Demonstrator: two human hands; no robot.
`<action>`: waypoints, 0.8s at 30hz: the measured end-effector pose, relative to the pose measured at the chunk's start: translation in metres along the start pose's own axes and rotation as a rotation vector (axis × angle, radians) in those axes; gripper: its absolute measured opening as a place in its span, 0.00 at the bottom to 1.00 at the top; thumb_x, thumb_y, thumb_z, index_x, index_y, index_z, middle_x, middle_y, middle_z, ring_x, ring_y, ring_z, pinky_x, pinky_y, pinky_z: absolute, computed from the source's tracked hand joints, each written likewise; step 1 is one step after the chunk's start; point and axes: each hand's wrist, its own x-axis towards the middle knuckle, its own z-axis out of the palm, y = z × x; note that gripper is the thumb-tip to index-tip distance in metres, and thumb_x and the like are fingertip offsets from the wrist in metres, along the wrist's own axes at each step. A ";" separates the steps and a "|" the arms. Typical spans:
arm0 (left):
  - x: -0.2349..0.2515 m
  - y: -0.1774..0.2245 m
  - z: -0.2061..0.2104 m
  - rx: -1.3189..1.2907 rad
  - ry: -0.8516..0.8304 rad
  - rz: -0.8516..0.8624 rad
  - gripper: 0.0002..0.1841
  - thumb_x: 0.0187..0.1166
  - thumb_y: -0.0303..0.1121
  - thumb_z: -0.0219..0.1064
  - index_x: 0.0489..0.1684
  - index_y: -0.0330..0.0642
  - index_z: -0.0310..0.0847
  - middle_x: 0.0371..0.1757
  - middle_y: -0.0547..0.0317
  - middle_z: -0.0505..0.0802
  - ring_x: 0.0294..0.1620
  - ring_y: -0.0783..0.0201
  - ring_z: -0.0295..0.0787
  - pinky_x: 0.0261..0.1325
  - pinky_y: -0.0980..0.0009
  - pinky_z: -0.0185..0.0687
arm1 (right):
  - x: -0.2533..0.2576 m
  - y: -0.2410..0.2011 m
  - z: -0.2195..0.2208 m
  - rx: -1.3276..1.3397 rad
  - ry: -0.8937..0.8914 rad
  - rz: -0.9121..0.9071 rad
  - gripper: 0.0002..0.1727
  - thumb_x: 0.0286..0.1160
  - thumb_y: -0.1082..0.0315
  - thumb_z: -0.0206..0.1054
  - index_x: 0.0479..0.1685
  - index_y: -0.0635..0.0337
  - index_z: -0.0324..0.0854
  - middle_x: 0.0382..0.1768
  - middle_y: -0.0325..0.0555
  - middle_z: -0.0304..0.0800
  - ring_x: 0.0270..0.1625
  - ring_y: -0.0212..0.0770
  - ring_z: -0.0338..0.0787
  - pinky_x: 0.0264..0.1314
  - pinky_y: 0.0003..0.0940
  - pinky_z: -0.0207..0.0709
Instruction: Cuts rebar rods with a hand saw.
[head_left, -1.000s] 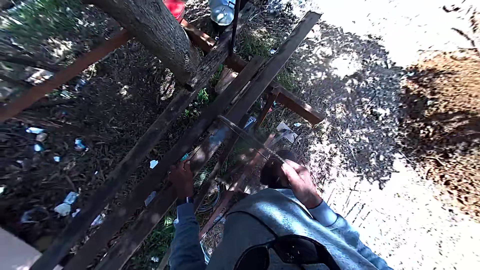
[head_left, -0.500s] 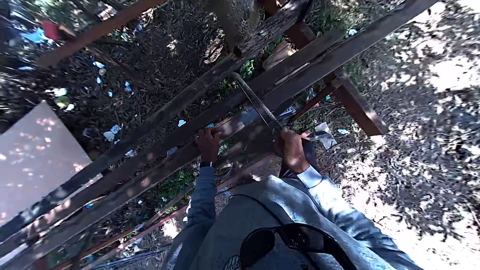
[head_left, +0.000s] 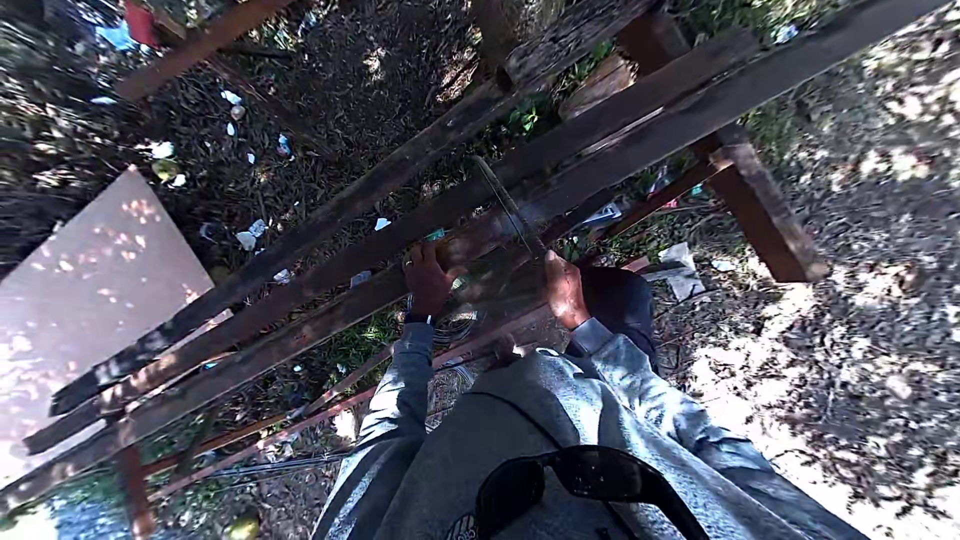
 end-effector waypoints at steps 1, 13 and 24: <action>0.000 0.001 0.001 -0.004 0.002 -0.002 0.46 0.58 0.67 0.81 0.79 0.55 0.74 0.76 0.44 0.78 0.80 0.39 0.71 0.79 0.38 0.69 | 0.000 0.002 -0.001 0.005 0.001 -0.019 0.34 0.90 0.38 0.43 0.29 0.54 0.83 0.19 0.39 0.77 0.22 0.37 0.78 0.28 0.41 0.76; 0.003 -0.002 0.017 -0.031 0.049 -0.037 0.44 0.62 0.71 0.74 0.81 0.62 0.73 0.71 0.50 0.81 0.77 0.43 0.71 0.78 0.42 0.69 | -0.026 0.029 -0.031 -0.150 0.038 -0.163 0.40 0.91 0.36 0.33 0.29 0.57 0.82 0.17 0.40 0.76 0.22 0.37 0.79 0.28 0.42 0.77; 0.002 -0.001 0.022 -0.019 0.053 -0.077 0.42 0.61 0.66 0.78 0.80 0.62 0.75 0.74 0.53 0.83 0.79 0.45 0.71 0.82 0.42 0.66 | 0.013 0.011 -0.008 -0.157 0.042 -0.101 0.37 0.91 0.40 0.38 0.27 0.57 0.82 0.18 0.40 0.76 0.24 0.36 0.80 0.31 0.43 0.79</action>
